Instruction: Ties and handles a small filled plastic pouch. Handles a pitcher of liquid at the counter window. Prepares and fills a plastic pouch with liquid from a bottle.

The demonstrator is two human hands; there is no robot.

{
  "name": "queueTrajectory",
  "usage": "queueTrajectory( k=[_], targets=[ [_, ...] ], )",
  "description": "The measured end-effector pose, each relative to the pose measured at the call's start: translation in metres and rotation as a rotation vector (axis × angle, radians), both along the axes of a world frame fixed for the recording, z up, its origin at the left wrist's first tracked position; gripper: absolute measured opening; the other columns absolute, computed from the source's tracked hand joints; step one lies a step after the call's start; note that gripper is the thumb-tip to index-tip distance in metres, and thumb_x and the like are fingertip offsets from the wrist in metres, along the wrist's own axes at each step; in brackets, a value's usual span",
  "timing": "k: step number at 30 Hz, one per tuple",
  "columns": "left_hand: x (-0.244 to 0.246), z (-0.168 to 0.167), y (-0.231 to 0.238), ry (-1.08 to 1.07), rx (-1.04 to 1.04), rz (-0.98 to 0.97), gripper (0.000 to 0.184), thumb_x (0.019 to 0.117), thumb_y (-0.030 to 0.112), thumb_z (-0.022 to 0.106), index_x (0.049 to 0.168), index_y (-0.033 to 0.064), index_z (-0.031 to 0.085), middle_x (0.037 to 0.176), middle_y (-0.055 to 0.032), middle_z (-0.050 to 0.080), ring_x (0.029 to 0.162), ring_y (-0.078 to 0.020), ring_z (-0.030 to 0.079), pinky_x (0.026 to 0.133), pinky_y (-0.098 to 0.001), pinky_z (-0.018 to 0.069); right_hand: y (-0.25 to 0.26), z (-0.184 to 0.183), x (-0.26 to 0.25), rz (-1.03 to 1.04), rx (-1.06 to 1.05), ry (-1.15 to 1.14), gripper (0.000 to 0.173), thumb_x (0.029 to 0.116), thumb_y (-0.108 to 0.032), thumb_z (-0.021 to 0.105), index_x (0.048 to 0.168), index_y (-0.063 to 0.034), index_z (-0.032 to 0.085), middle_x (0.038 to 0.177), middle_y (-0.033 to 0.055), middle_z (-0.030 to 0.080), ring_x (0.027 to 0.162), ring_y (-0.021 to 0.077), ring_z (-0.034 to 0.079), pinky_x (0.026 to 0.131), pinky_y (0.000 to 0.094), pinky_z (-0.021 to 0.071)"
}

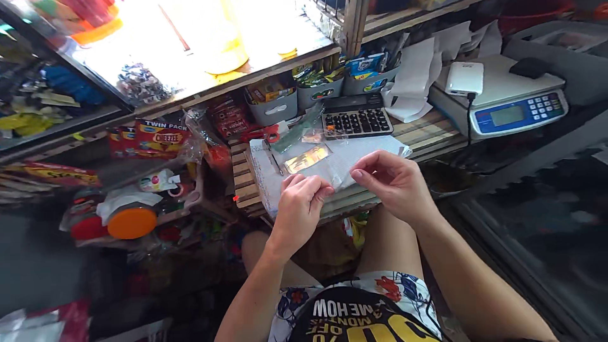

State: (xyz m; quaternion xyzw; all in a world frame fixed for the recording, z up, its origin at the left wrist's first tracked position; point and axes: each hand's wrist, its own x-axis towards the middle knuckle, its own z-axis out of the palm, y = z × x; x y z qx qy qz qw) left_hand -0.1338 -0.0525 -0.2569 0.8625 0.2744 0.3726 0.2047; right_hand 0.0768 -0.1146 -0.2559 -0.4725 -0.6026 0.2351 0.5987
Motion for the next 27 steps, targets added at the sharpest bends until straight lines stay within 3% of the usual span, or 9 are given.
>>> queueTrajectory(
  k=[3,9,11,13,15,19,22,24,27],
  targets=[
    [-0.001,0.001,-0.003,0.017,0.034,0.009,0.023,0.1048,0.023,0.057,0.094,0.0100,0.073,0.080,0.0044,0.067,0.080,-0.0076,0.061,0.097,-0.0393,0.0442,-0.003,-0.006,-0.003,-0.077,-0.024,-0.085,0.008,0.0995,-0.017,0.065,0.098,-0.0103,0.069,0.079,-0.0057,0.070,0.067,0.0009,0.066,0.062,0.0166,0.0576],
    [-0.002,0.005,-0.011,0.006,0.027,0.006,0.023,0.1050,0.023,0.057,0.094,0.0098,0.073,0.081,0.0043,0.068,0.080,-0.0071,0.063,0.100,-0.0403,0.0445,-0.001,-0.020,-0.015,-0.227,0.032,-0.161,0.035,0.1067,-0.027,0.051,0.076,-0.0119,0.059,0.062,-0.0090,0.049,0.052,-0.0047,0.042,0.047,0.0126,0.0331],
    [-0.006,0.007,-0.012,0.002,0.024,0.005,0.023,0.1054,0.023,0.056,0.095,0.0102,0.073,0.081,0.0051,0.068,0.080,-0.0059,0.062,0.099,-0.0394,0.0448,-0.004,-0.015,-0.016,-0.132,-0.059,0.006,0.032,0.1052,-0.027,0.057,0.077,-0.0133,0.062,0.062,-0.0092,0.059,0.050,-0.0036,0.053,0.046,0.0129,0.0447],
    [-0.010,0.008,-0.010,0.001,0.034,0.017,0.024,0.1057,0.024,0.056,0.095,0.0106,0.073,0.080,0.0056,0.067,0.079,-0.0053,0.062,0.098,-0.0387,0.0449,-0.007,-0.009,-0.014,0.014,-0.114,0.208,0.016,0.0999,-0.016,0.065,0.088,-0.0085,0.072,0.071,-0.0017,0.071,0.058,0.0051,0.067,0.056,0.0203,0.0586],
    [-0.012,0.007,-0.011,0.003,0.040,0.018,0.023,0.1054,0.023,0.056,0.094,0.0107,0.073,0.080,0.0056,0.067,0.079,-0.0056,0.061,0.097,-0.0381,0.0448,-0.009,-0.007,-0.012,0.098,-0.118,0.310,0.010,0.0932,-0.004,0.070,0.101,-0.0048,0.076,0.082,0.0042,0.075,0.069,0.0112,0.071,0.067,0.0254,0.0629],
    [-0.008,0.004,-0.019,0.018,0.034,0.001,0.023,0.1053,0.023,0.056,0.095,0.0108,0.072,0.082,0.0049,0.069,0.082,-0.0062,0.063,0.100,-0.0390,0.0441,-0.013,-0.006,-0.020,0.095,-0.112,0.264,0.007,0.0924,-0.004,0.070,0.098,-0.0054,0.073,0.077,0.0016,0.073,0.064,0.0089,0.070,0.061,0.0231,0.0621],
    [-0.007,0.002,-0.021,0.034,0.030,-0.003,0.023,0.1058,0.024,0.056,0.096,0.0112,0.073,0.083,0.0046,0.069,0.083,-0.0068,0.063,0.103,-0.0400,0.0433,-0.014,-0.009,-0.027,-0.046,-0.067,0.003,0.016,0.1008,-0.021,0.062,0.090,-0.0104,0.068,0.066,-0.0084,0.063,0.051,-0.0029,0.057,0.045,0.0131,0.0485],
    [-0.007,0.002,-0.023,0.042,0.027,-0.007,0.024,0.1058,0.026,0.056,0.096,0.0115,0.073,0.082,0.0047,0.068,0.082,-0.0070,0.063,0.102,-0.0401,0.0436,-0.010,-0.016,-0.027,-0.117,-0.013,-0.091,0.030,0.1045,-0.028,0.056,0.080,-0.0119,0.065,0.062,-0.0091,0.054,0.049,-0.0044,0.048,0.043,0.0126,0.0393],
    [-0.010,0.001,-0.022,0.032,0.011,-0.008,0.024,0.1061,0.025,0.055,0.096,0.0115,0.073,0.082,0.0052,0.068,0.082,-0.0063,0.063,0.101,-0.0393,0.0440,-0.009,-0.013,-0.025,-0.045,-0.121,0.076,0.033,0.1033,-0.026,0.061,0.073,-0.0140,0.062,0.059,-0.0084,0.058,0.047,-0.0023,0.052,0.043,0.0137,0.0432]
  ],
)
